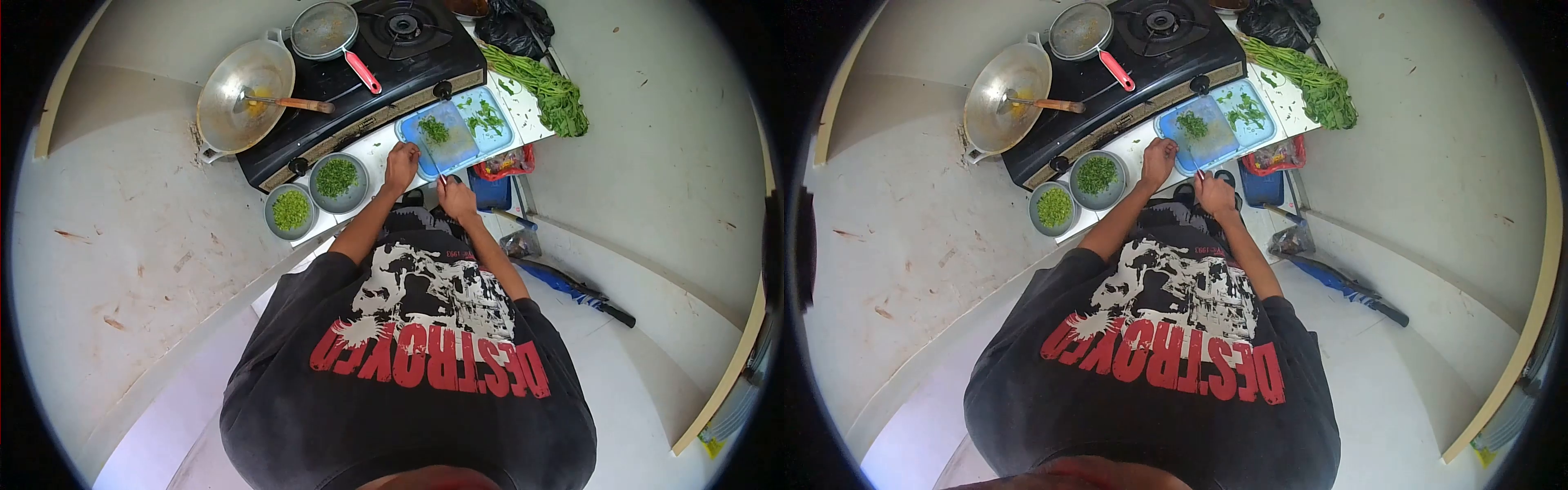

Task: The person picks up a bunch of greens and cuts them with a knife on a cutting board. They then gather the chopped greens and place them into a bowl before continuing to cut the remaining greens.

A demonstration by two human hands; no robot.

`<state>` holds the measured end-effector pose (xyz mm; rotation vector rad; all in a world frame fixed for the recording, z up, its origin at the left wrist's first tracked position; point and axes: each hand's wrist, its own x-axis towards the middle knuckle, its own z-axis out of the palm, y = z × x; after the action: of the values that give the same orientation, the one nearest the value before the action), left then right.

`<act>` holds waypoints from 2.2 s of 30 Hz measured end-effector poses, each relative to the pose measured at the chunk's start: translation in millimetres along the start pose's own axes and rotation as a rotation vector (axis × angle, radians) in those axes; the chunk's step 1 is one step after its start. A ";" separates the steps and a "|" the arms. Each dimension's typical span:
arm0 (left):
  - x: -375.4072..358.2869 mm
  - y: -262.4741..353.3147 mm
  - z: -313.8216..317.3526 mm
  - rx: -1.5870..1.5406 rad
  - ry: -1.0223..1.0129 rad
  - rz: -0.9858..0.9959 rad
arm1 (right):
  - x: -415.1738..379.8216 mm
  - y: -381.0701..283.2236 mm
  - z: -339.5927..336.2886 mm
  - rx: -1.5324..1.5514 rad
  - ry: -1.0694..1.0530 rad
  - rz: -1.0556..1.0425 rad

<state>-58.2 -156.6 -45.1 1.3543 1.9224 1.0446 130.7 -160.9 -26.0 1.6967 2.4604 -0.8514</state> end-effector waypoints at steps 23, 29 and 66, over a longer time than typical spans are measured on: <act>0.0 -2.7 -4.7 0.031 -0.010 0.085 | 1.1 -8.1 1.5 0.026 -0.021 0.036; 10.4 -15.6 0.6 -0.055 0.010 0.034 | 0.2 -12.9 -4.9 0.041 -0.019 0.055; 0.1 -6.2 -8.9 0.272 -0.022 0.338 | 21.5 -20.6 1.4 -0.011 -0.064 0.017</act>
<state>-68.5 -160.1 -45.5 1.8853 1.9130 0.9351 103.6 -148.4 -25.6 1.6574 2.4019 -0.8745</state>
